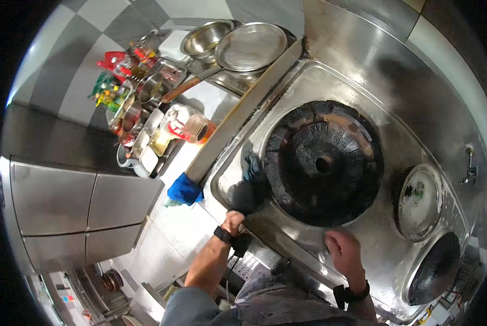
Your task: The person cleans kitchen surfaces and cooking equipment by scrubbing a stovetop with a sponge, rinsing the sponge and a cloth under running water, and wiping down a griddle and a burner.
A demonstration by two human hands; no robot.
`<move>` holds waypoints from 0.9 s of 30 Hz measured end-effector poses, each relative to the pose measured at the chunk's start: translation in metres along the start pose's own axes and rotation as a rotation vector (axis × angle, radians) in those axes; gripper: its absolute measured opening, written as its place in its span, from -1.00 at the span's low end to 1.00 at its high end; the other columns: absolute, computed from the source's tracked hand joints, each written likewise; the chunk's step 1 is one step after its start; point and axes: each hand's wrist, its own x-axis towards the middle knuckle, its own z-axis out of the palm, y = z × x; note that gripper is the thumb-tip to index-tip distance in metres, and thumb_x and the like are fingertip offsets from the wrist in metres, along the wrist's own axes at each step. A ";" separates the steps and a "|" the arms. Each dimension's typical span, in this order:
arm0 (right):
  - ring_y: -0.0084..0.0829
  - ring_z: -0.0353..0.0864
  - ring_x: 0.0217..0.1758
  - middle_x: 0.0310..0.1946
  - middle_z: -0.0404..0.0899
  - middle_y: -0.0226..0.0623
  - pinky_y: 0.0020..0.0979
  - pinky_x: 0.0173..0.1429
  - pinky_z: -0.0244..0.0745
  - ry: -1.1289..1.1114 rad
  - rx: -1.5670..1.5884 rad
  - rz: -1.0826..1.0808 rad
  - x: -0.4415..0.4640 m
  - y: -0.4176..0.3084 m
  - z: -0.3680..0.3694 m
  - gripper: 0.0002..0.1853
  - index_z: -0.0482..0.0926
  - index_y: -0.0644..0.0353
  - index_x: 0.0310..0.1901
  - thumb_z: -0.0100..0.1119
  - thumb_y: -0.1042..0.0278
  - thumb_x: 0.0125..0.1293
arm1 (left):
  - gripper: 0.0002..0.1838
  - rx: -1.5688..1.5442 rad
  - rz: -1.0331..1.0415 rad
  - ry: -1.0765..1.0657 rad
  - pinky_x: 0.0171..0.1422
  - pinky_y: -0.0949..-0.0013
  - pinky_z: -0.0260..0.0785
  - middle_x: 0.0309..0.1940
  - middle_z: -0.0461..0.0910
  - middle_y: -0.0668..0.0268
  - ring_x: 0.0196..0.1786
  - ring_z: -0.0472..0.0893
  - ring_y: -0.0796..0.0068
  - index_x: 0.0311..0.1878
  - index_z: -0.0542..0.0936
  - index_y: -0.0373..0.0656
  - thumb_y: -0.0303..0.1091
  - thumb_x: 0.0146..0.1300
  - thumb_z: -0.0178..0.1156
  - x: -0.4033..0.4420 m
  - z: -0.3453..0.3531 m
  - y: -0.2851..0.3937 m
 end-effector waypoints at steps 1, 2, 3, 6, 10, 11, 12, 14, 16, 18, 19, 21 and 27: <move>0.06 0.70 -0.16 -0.21 0.69 0.00 -0.04 -0.07 0.57 -0.039 -0.005 -0.038 0.000 -0.007 0.002 -0.77 0.67 0.25 0.01 0.25 0.34 0.41 | -0.78 -0.036 -0.037 -0.025 -0.23 -0.14 0.54 -0.41 0.69 -0.09 -0.32 0.70 -0.19 -0.17 0.72 -0.16 -0.26 0.25 0.24 -0.011 -0.002 0.015; 0.07 0.70 -0.13 -0.20 0.69 0.01 -0.03 -0.04 0.59 -0.082 -0.010 -0.072 -0.002 -0.012 0.003 -0.76 0.66 0.26 0.02 0.25 0.33 0.40 | -0.78 -0.120 -0.111 -0.095 -0.23 -0.14 0.54 -0.41 0.69 -0.09 -0.32 0.70 -0.20 -0.17 0.72 -0.16 -0.26 0.24 0.24 -0.018 -0.008 0.031; 0.07 0.70 -0.13 -0.20 0.69 0.01 -0.03 -0.04 0.59 -0.093 -0.004 -0.083 -0.003 -0.017 0.005 -0.76 0.66 0.26 0.02 0.25 0.33 0.40 | -0.78 -0.207 -0.196 -0.166 -0.23 -0.14 0.54 -0.41 0.69 -0.08 -0.33 0.70 -0.20 -0.18 0.71 -0.17 -0.26 0.24 0.24 -0.025 -0.015 0.048; 0.09 0.70 -0.01 -0.07 0.69 0.02 -0.04 0.07 0.60 -0.155 0.029 -0.162 -0.019 -0.014 0.015 -0.72 0.64 0.27 0.07 0.25 0.34 0.40 | -0.78 -0.360 -0.300 -0.264 -0.24 -0.14 0.54 -0.41 0.69 -0.07 -0.34 0.69 -0.20 -0.20 0.71 -0.18 -0.25 0.23 0.24 -0.039 -0.030 0.104; 0.05 0.65 0.16 0.17 0.60 0.04 -0.16 0.21 0.57 -0.156 0.002 -0.242 -0.038 0.017 0.034 -0.47 0.50 0.26 0.32 0.32 0.39 0.33 | -0.77 -0.480 -0.325 -0.202 -0.24 -0.13 0.54 -0.40 0.69 -0.06 -0.33 0.70 -0.19 -0.22 0.70 -0.20 -0.23 0.21 0.24 -0.052 -0.058 0.168; 0.09 0.60 0.27 0.26 0.56 0.07 -0.15 0.30 0.53 -0.125 -0.013 -0.252 -0.044 0.024 0.038 -0.36 0.42 0.27 0.40 0.35 0.36 0.30 | -0.73 -0.556 -0.250 -0.188 -0.21 -0.05 0.55 -0.35 0.72 -0.03 -0.29 0.71 -0.17 -0.13 0.72 -0.21 -0.21 0.26 0.26 -0.054 -0.066 0.184; 0.09 0.60 0.27 0.26 0.56 0.07 -0.15 0.30 0.53 -0.129 -0.013 -0.251 -0.051 0.037 0.046 -0.36 0.42 0.27 0.40 0.35 0.36 0.30 | -0.69 -0.634 -0.174 -0.175 -0.18 0.03 0.57 -0.29 0.74 0.00 -0.24 0.73 -0.14 -0.04 0.74 -0.22 -0.19 0.31 0.28 -0.054 -0.079 0.201; 0.19 0.47 0.41 0.36 0.46 0.19 -0.07 0.44 0.42 -0.145 0.098 -0.112 -0.059 0.061 0.061 -0.19 0.24 0.32 0.50 0.35 0.29 0.27 | -0.71 -0.700 -0.278 -0.235 -0.18 0.02 0.56 -0.28 0.73 -0.02 -0.23 0.73 -0.11 -0.04 0.73 -0.19 -0.22 0.29 0.28 -0.054 -0.094 0.228; 0.18 0.52 0.35 0.30 0.51 0.19 -0.05 0.40 0.44 -0.080 0.144 -0.075 -0.063 0.062 0.057 -0.23 0.29 0.35 0.45 0.33 0.32 0.23 | -0.73 -0.997 -0.034 -0.076 -0.13 0.05 0.56 -0.22 0.73 0.00 -0.17 0.72 -0.11 -0.07 0.72 -0.18 -0.21 0.28 0.29 -0.061 -0.094 0.244; 0.16 0.57 0.30 0.24 0.55 0.19 -0.04 0.36 0.47 -0.008 0.193 -0.026 -0.066 0.068 0.053 -0.27 0.34 0.39 0.40 0.31 0.35 0.20 | -0.72 -0.739 0.018 -0.181 -0.06 0.05 0.56 -0.16 0.73 0.04 -0.09 0.70 -0.10 -0.07 0.72 -0.17 -0.21 0.28 0.29 -0.067 -0.104 0.263; 0.13 0.61 0.23 0.16 0.60 0.16 -0.03 0.30 0.49 -0.034 0.146 -0.032 -0.068 0.077 0.047 -0.34 0.40 0.38 0.33 0.28 0.38 0.17 | -0.73 -0.721 -0.020 -0.147 -0.03 0.04 0.55 -0.13 0.73 0.04 -0.06 0.69 -0.09 -0.08 0.72 -0.16 -0.20 0.28 0.29 -0.066 -0.113 0.271; -0.01 0.70 0.02 -0.05 0.69 0.03 -0.04 0.12 0.55 -0.069 0.056 0.053 -0.073 0.074 0.023 -0.54 0.55 0.33 0.14 0.32 0.35 0.22 | -0.74 -0.674 0.038 -0.091 0.04 0.01 0.53 -0.11 0.71 0.02 -0.01 0.68 -0.06 -0.06 0.73 -0.14 -0.23 0.25 0.32 -0.060 -0.145 0.285; -0.20 0.64 0.17 0.11 0.67 -0.10 -0.20 0.26 0.51 0.205 0.230 0.277 -0.111 0.138 -0.074 -0.52 0.52 0.29 0.29 0.32 0.30 0.40 | -0.67 -0.599 -0.159 -0.128 0.16 0.02 0.51 -0.09 0.69 -0.07 0.03 0.66 -0.10 0.02 0.70 -0.21 -0.26 0.25 0.37 -0.088 -0.150 0.250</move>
